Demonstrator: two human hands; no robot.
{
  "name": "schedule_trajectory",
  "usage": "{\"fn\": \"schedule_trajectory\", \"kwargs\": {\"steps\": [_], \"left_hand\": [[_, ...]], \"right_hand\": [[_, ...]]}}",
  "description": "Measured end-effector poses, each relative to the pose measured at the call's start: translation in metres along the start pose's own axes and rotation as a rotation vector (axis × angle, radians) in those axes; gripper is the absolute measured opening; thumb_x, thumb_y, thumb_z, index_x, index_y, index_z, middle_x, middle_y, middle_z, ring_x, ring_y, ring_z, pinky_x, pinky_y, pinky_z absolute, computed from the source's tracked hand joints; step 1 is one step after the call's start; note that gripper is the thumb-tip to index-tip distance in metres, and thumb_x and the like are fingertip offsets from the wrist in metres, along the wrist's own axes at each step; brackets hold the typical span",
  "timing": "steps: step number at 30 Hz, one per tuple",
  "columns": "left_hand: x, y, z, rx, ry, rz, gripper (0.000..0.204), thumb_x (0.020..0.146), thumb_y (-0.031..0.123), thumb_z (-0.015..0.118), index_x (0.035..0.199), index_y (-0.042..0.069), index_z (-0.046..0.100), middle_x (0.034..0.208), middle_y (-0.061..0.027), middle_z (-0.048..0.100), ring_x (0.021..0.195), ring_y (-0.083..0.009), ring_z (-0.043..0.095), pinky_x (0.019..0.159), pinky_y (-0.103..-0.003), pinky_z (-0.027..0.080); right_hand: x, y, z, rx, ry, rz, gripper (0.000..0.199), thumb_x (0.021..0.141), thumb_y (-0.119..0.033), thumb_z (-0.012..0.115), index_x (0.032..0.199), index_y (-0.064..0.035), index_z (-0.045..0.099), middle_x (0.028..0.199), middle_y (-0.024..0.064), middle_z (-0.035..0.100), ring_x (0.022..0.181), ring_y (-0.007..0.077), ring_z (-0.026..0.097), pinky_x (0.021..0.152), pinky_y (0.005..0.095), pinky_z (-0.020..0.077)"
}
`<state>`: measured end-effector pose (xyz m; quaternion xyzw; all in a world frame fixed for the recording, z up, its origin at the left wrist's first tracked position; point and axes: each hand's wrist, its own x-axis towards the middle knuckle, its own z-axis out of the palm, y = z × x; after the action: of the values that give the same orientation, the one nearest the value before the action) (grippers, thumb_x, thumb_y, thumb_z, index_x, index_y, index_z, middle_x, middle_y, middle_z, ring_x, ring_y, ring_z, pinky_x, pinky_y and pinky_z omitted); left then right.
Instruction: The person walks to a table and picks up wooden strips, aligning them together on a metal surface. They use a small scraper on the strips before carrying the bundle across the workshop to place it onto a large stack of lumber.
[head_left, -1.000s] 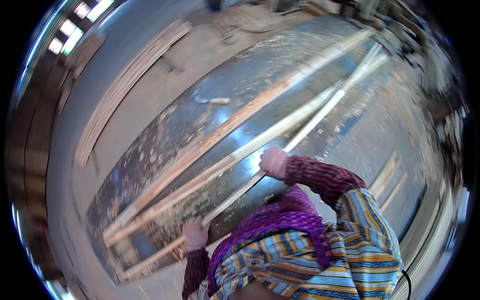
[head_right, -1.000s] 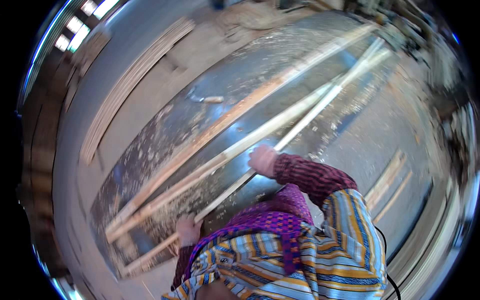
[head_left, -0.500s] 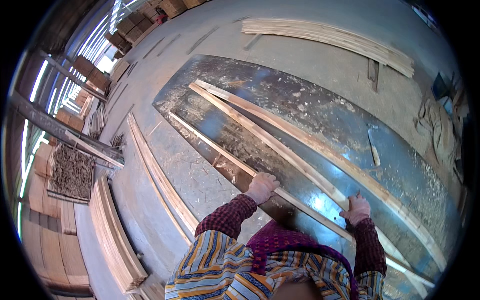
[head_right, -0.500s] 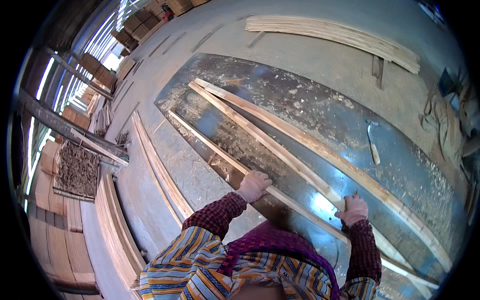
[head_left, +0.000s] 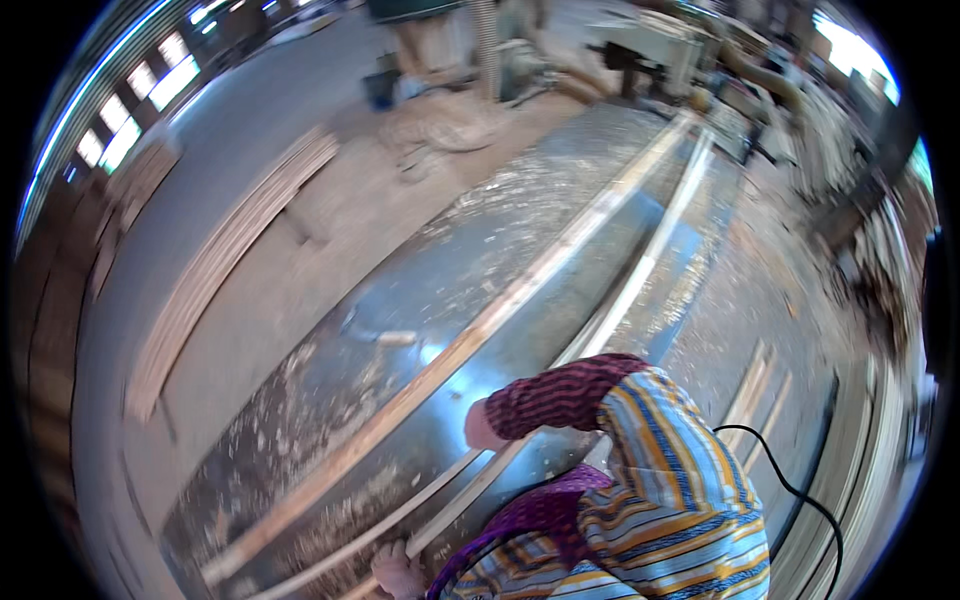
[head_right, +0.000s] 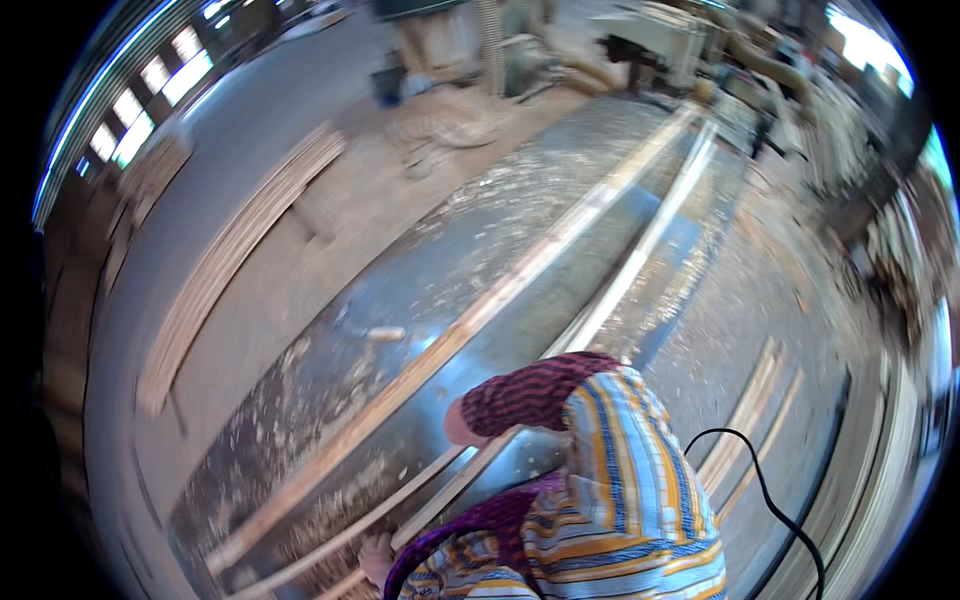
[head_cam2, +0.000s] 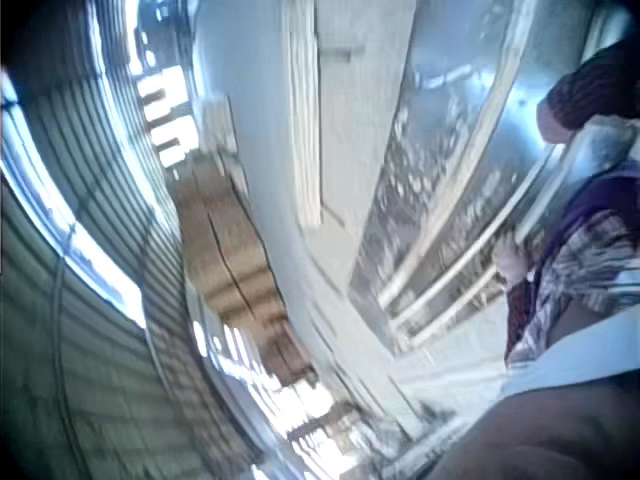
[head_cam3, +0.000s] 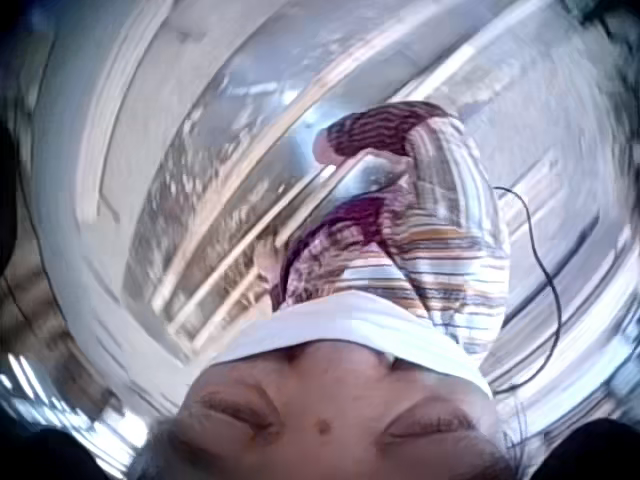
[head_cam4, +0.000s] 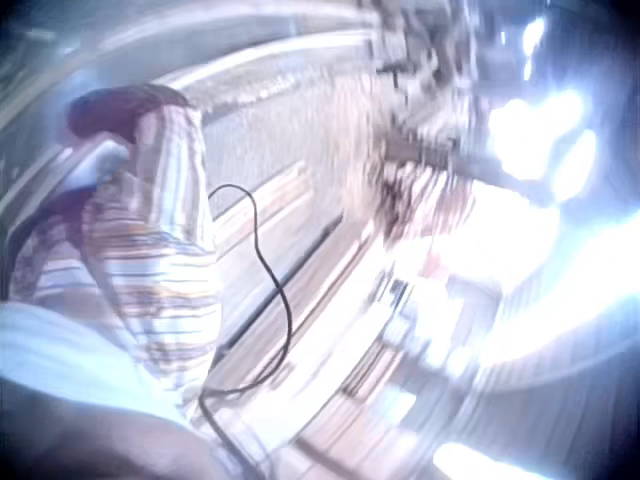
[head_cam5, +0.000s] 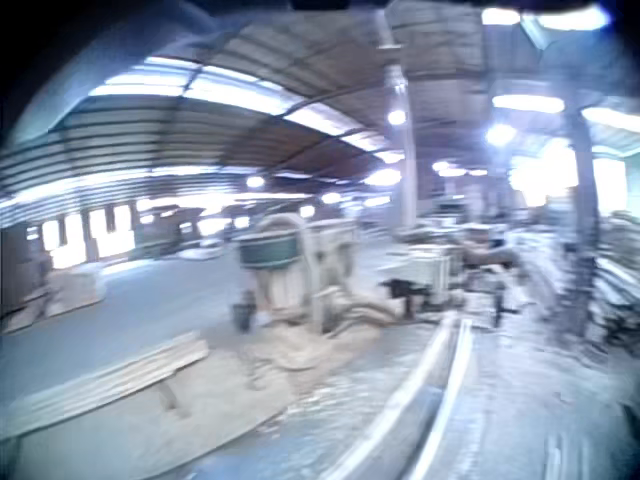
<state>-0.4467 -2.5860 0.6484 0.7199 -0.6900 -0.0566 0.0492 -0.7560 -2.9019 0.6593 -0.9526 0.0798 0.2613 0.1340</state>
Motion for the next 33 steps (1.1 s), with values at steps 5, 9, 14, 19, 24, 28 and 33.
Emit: {"fn": "schedule_trajectory", "kwargs": {"steps": [5, 9, 14, 19, 24, 28, 33], "left_hand": [[0.034, -0.056, 0.059, -0.002, -0.339, 0.050, 0.033, 0.081, 0.035, 0.068, 0.107, 0.017, 0.074, 0.105, -0.0144, 0.072, 0.105, -0.0360, 0.068, 0.091, -0.049, 0.053], [0.056, -0.036, 0.033, -0.025, -0.594, 0.181, 0.032, 0.092, 0.038, 0.061, 0.112, 0.016, 0.071, 0.107, -0.0152, 0.073, 0.106, -0.0381, 0.069, 0.092, -0.048, 0.054], [0.031, -0.051, 0.009, 0.023, -0.516, 0.067, 0.036, 0.092, 0.039, 0.064, 0.115, 0.013, 0.071, 0.112, -0.0158, 0.073, 0.110, -0.0377, 0.067, 0.096, -0.047, 0.053], [-0.001, -0.060, -0.003, 0.033, -0.424, -0.003, 0.040, 0.092, 0.040, 0.066, 0.118, 0.010, 0.071, 0.117, -0.0163, 0.072, 0.115, -0.0374, 0.066, 0.100, -0.047, 0.051], [0.005, -0.039, 0.001, 0.029, -0.326, -0.008, 0.041, 0.092, 0.040, 0.068, 0.118, 0.009, 0.071, 0.118, -0.0169, 0.072, 0.116, -0.0378, 0.066, 0.101, -0.047, 0.051], [0.049, 0.010, 0.013, -0.040, -0.374, -0.123, 0.034, 0.080, 0.035, 0.075, 0.105, 0.012, 0.072, 0.101, -0.0156, 0.069, 0.098, -0.0396, 0.066, 0.084, -0.049, 0.053], [0.053, 0.038, 0.022, 0.026, -0.180, -0.151, 0.053, 0.062, 0.033, 0.087, 0.109, 0.014, 0.071, 0.097, -0.0139, 0.066, 0.098, -0.0384, 0.064, 0.086, -0.051, 0.051]], "right_hand": [[-0.010, 0.010, 0.017, 0.042, -0.087, 0.185, 0.025, 0.077, -0.025, 0.079, 0.097, -0.0092, 0.081, 0.093, 0.0134, 0.078, 0.088, 0.0352, 0.075, 0.073, 0.0499, 0.0605], [-0.057, 0.028, 0.045, 0.070, -0.054, 0.234, 0.024, 0.077, -0.024, 0.080, 0.095, -0.0090, 0.081, 0.094, 0.0121, 0.078, 0.092, 0.0344, 0.075, 0.072, 0.0522, 0.0604], [-0.083, 0.024, 0.033, 0.155, -0.060, 0.402, 0.022, 0.076, -0.017, 0.078, 0.097, -0.0116, 0.081, 0.094, 0.0108, 0.078, 0.094, 0.0336, 0.075, 0.073, 0.0509, 0.0609], [-0.081, 0.014, 0.022, 0.123, -0.029, 0.327, 0.024, 0.079, -0.016, 0.072, 0.102, -0.0118, 0.080, 0.098, 0.0121, 0.078, 0.096, 0.0336, 0.075, 0.077, 0.0500, 0.0606], [-0.039, -0.005, 0.030, 0.180, -0.018, 0.273, 0.024, 0.082, -0.016, 0.067, 0.101, -0.0093, 0.080, 0.099, 0.0148, 0.077, 0.094, 0.0363, 0.074, 0.077, 0.0507, 0.0599], [-0.073, 0.008, 0.033, 0.215, -0.006, 0.334, 0.025, 0.083, -0.022, 0.067, 0.100, -0.0076, 0.079, 0.099, 0.0156, 0.077, 0.094, 0.0375, 0.074, 0.078, 0.0514, 0.0592], [-0.115, 0.036, 0.053, 0.339, 0.101, 0.401, 0.035, 0.085, -0.036, 0.069, 0.110, -0.0115, 0.075, 0.103, 0.0138, 0.074, 0.100, 0.0370, 0.071, 0.086, 0.0512, 0.0567]]}}
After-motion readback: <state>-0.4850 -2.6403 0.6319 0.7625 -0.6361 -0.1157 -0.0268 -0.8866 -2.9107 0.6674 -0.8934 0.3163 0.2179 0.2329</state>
